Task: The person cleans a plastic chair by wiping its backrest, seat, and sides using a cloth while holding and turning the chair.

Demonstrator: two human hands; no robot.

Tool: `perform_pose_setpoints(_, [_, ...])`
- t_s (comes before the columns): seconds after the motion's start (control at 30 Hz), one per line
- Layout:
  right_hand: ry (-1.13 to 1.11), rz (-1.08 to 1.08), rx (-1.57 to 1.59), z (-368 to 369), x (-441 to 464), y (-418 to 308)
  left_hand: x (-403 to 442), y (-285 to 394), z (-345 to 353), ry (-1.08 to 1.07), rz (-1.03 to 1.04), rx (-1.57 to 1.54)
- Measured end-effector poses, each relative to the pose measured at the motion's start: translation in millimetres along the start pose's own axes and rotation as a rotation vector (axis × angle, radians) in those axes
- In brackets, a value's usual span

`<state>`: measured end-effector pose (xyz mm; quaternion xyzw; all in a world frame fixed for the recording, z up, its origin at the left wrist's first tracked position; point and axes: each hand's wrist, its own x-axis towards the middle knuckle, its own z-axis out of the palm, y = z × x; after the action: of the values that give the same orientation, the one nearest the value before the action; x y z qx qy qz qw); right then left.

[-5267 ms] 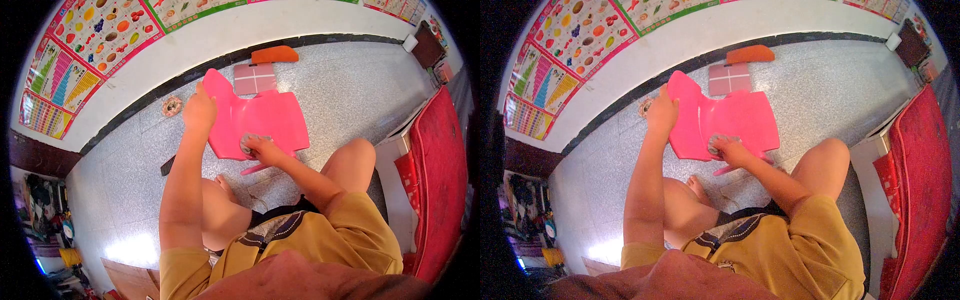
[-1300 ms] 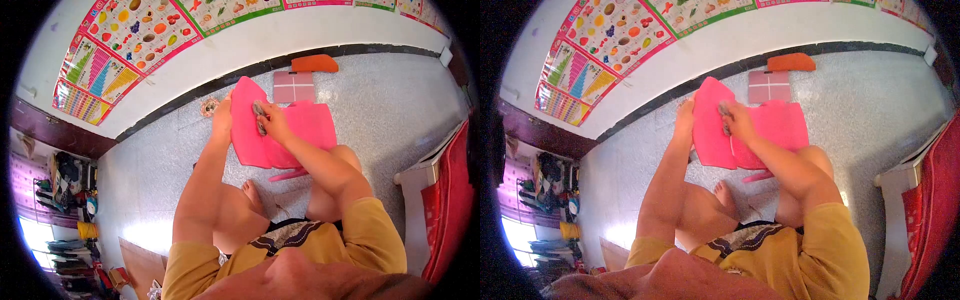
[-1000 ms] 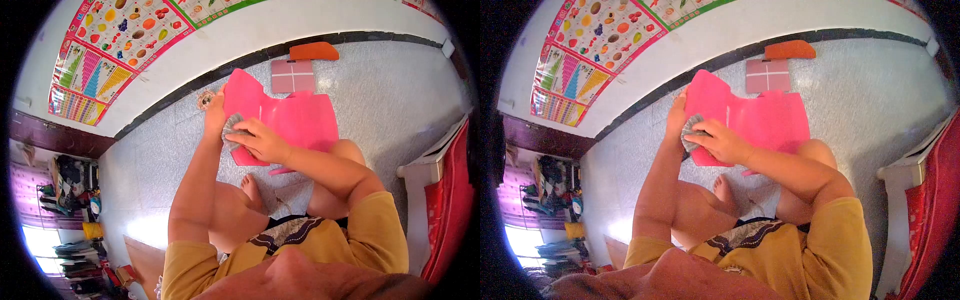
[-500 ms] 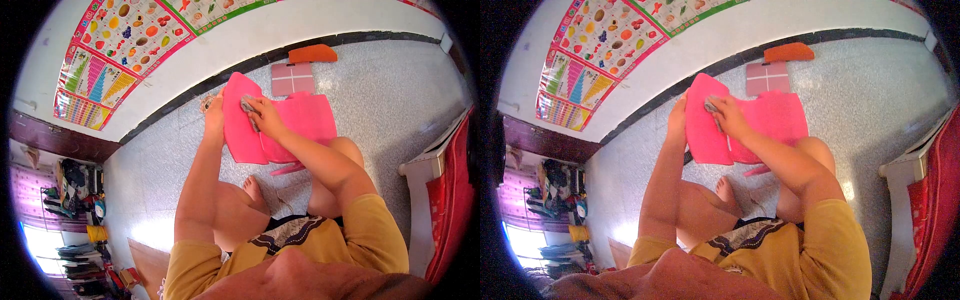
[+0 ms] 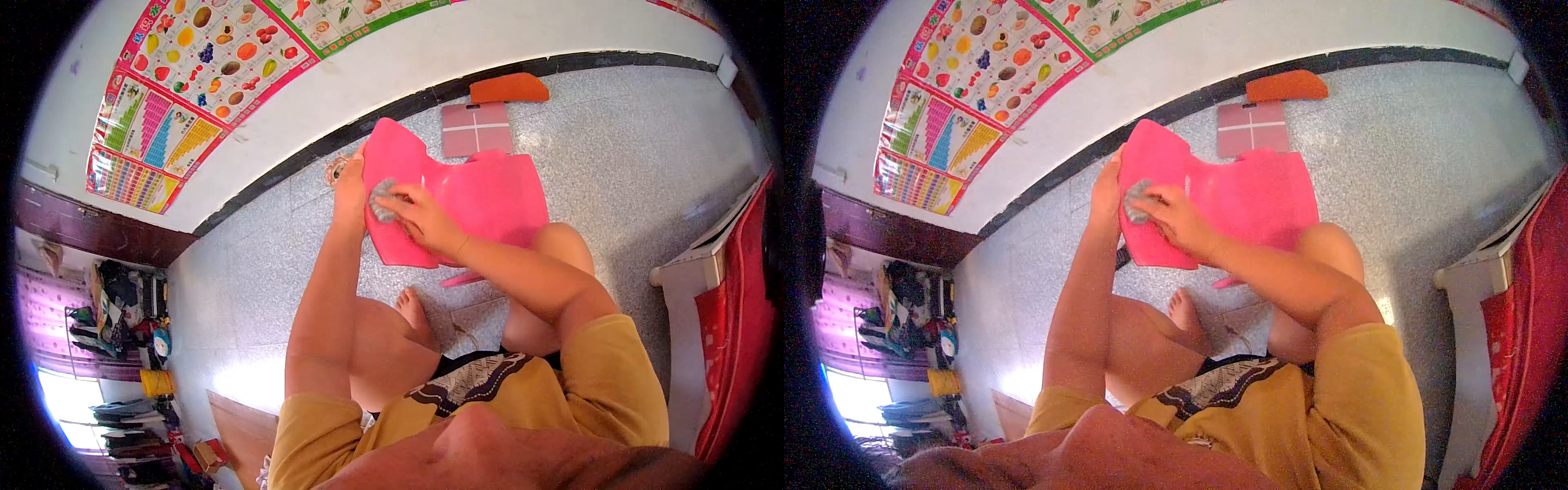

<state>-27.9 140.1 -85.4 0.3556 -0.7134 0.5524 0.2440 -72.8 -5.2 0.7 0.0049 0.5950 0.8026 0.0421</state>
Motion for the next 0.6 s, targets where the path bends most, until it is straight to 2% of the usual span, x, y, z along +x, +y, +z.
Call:
perform_pose_setpoints(0.1, [0.088,0.159,0.016,11.9,-0.6,31.2,5.7,-6.2,-6.3,0.007,-0.012,-0.080])
perform_pose_setpoints(0.23, [0.134,0.312,0.117,2.5,1.5,45.3,3.6,-4.2,-5.1,0.036,-0.008,-0.008])
perform_pose_setpoints(0.43, [0.015,0.403,-0.087,-4.0,2.4,28.1,2.0,-3.7,-3.4,0.005,0.008,-0.023])
perform_pose_setpoints(0.5, [-0.026,0.150,-0.050,-8.4,1.4,2.1,1.0,-5.1,-4.6,-0.041,0.027,-0.047])
perform_pose_setpoints(0.53, [-0.049,0.025,-0.029,-11.2,2.6,-11.2,0.5,-3.4,-4.6,-0.022,0.054,0.048])
perform_pose_setpoints(0.6, [-0.099,-0.063,-0.006,-16.2,4.9,-33.5,0.5,-0.9,-4.9,0.016,0.104,0.237])
